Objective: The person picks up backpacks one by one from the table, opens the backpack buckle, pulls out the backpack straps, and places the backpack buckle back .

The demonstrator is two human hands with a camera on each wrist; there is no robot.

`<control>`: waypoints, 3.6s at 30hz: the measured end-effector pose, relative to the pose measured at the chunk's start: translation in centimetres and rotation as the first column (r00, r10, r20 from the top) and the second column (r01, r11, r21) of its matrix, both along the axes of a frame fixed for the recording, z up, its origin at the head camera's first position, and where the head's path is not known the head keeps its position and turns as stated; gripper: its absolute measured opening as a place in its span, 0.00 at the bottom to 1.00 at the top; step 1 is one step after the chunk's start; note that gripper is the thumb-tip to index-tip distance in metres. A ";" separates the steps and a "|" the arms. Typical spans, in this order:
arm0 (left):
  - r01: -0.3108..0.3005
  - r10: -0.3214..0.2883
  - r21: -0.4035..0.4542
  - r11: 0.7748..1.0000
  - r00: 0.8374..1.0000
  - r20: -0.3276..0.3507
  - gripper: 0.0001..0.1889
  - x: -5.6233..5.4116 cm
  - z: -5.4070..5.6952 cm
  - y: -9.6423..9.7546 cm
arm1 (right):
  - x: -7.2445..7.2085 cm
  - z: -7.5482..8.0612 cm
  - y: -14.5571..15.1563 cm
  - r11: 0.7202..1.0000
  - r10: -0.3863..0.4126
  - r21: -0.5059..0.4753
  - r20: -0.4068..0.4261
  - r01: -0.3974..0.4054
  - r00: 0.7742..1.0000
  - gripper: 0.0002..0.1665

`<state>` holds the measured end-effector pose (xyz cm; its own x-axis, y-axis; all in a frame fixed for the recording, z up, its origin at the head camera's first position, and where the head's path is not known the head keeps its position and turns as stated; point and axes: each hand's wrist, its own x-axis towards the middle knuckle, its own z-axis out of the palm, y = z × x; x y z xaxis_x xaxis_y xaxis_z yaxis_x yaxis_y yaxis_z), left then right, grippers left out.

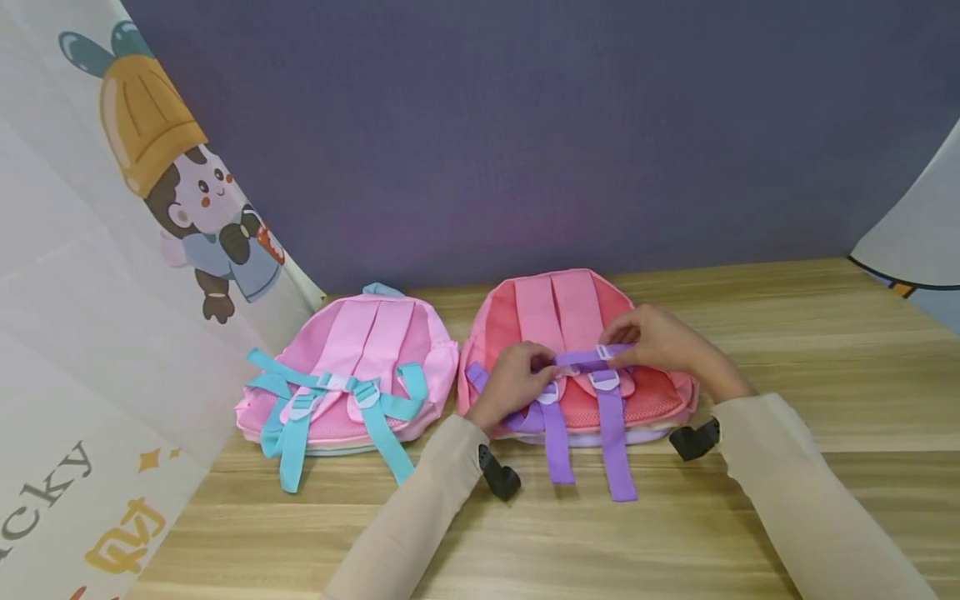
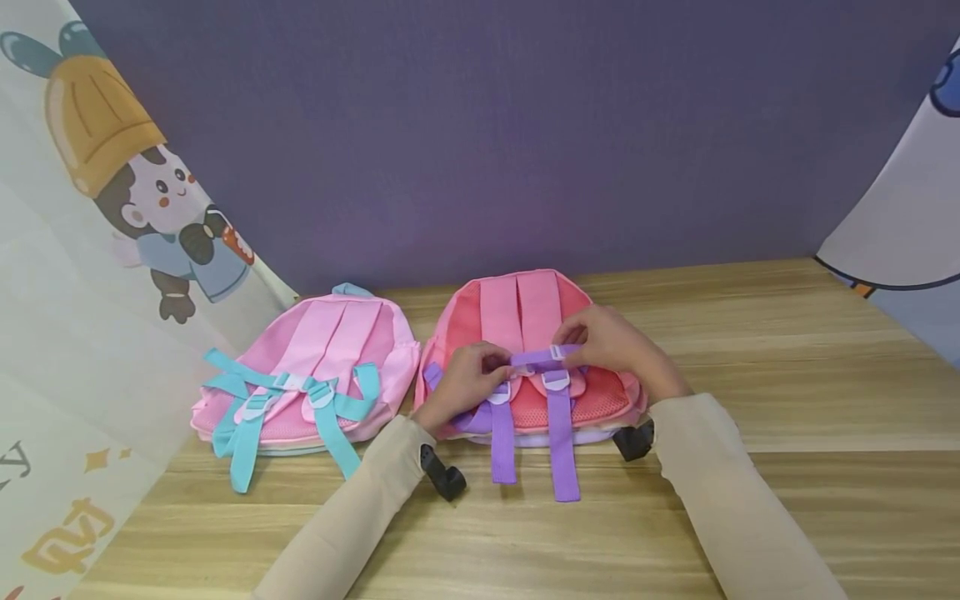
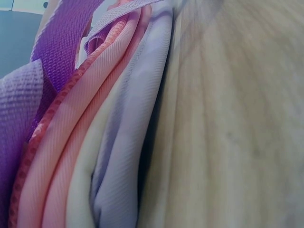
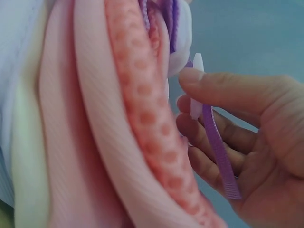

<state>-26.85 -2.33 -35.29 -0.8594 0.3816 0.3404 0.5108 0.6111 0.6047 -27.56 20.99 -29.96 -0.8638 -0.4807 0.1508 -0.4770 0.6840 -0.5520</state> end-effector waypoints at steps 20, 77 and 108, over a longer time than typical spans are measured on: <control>-0.036 0.036 0.007 0.999 0.999 0.004 0.10 -1.3 0.5 1.2 | -2.2 0.7 1.7 1.000 -0.001 0.006 0.025 0.001 1.000 0.11; -0.011 0.011 0.020 1.000 1.000 -0.016 0.11 -0.5 0.6 0.5 | -1.7 2.4 5.6 0.998 -0.060 0.018 0.076 0.059 0.995 0.15; -0.001 0.001 0.025 1.000 1.000 0.002 0.11 0.2 0.3 -0.2 | -0.4 2.0 5.3 0.998 -0.052 0.040 0.089 0.048 0.995 0.17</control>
<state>-26.66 -2.52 -34.96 -0.8605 0.3721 0.3478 0.5088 0.5962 0.6210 -27.96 26.32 -27.94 -0.8962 -0.4404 0.0542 -0.3913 0.7268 -0.5644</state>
